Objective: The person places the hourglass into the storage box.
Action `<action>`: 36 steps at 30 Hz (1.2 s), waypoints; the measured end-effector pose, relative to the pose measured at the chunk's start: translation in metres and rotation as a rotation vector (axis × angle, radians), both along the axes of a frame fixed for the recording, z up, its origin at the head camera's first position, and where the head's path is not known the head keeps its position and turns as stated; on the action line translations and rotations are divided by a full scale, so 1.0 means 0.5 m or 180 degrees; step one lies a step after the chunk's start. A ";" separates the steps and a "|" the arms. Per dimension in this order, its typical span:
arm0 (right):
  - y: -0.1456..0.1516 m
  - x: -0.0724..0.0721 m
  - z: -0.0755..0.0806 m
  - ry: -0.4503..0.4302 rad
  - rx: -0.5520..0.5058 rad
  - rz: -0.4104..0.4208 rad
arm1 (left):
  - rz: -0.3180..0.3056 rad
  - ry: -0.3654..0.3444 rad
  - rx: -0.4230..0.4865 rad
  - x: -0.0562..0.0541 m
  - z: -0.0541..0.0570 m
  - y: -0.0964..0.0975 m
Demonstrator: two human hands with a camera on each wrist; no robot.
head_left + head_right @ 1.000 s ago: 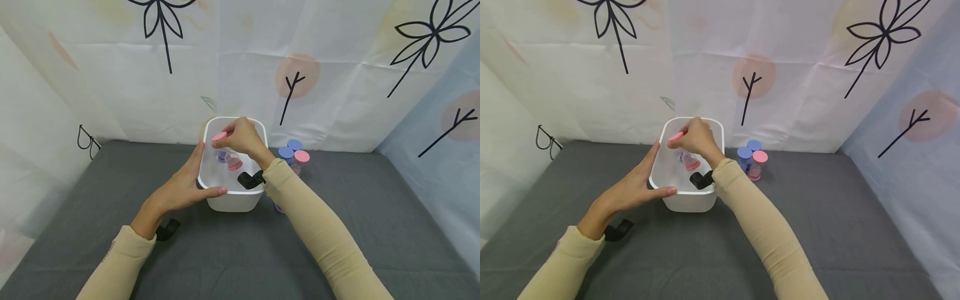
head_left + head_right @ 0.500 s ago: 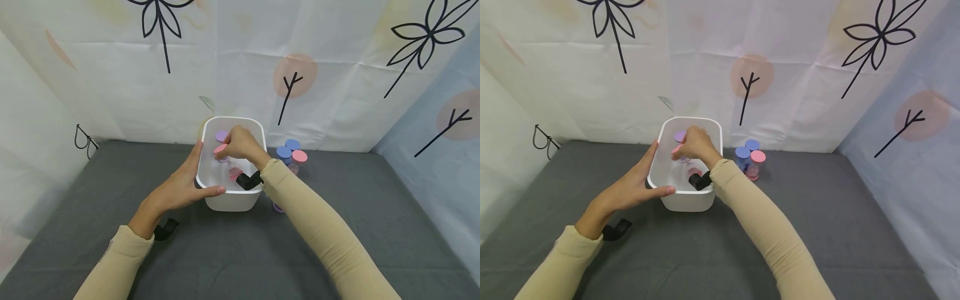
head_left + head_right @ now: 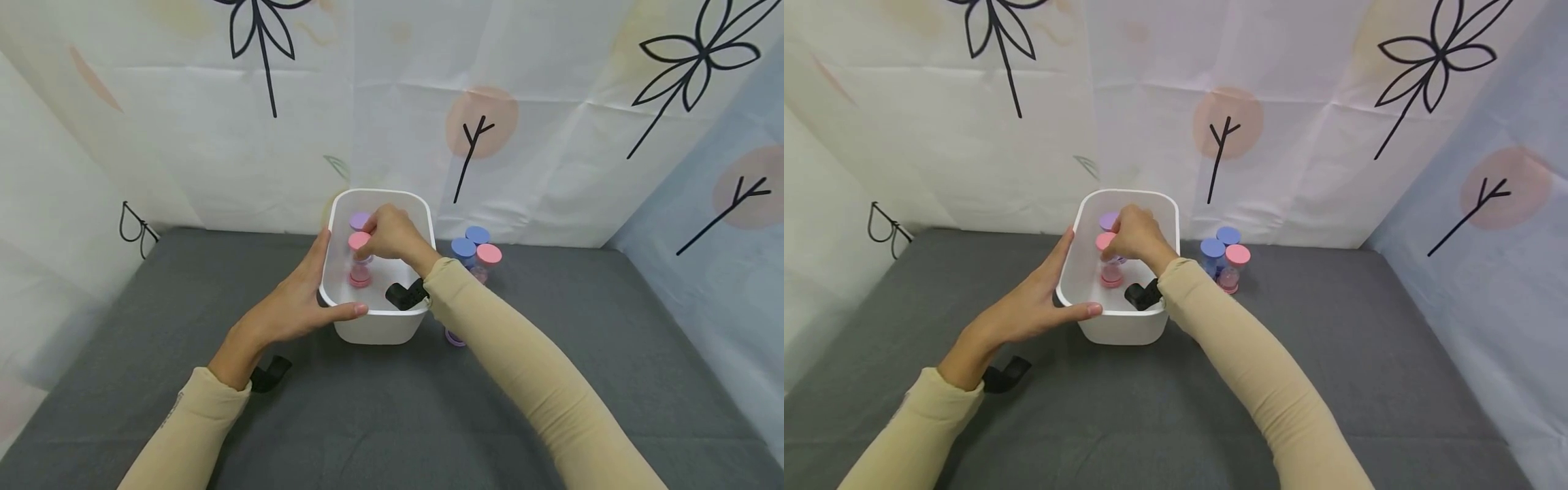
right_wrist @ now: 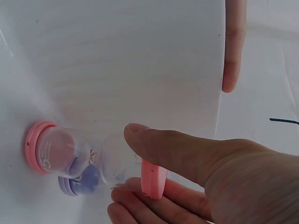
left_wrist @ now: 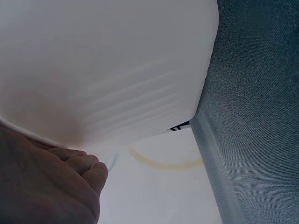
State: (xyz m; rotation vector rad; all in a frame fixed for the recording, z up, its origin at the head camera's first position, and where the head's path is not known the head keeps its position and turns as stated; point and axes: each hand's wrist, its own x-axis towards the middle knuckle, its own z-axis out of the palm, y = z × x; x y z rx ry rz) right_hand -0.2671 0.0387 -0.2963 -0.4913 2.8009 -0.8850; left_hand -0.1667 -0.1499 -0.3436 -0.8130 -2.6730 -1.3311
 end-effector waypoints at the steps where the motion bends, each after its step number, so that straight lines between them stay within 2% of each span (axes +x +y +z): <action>1: -0.001 -0.001 0.000 0.0003 -0.0001 0.0009 | 0.0003 -0.0005 0.0001 0.000 0.001 0.000; 11: -0.006 -0.006 0.001 -0.0047 -0.0055 0.0170 | 0.0043 -0.0070 -0.0067 -0.002 0.003 -0.003; 24: 0.001 0.006 0.011 -0.0005 -0.0133 0.0023 | 0.0006 -0.0041 0.0019 0.005 0.000 0.000; 30: 0.011 0.016 0.036 0.0042 -0.0157 0.0031 | 0.0008 -0.0079 -0.0002 0.006 0.000 0.000; 36: 0.045 0.035 0.081 0.0043 -0.0569 0.0138 | -0.0032 -0.0078 0.0112 0.003 0.000 0.002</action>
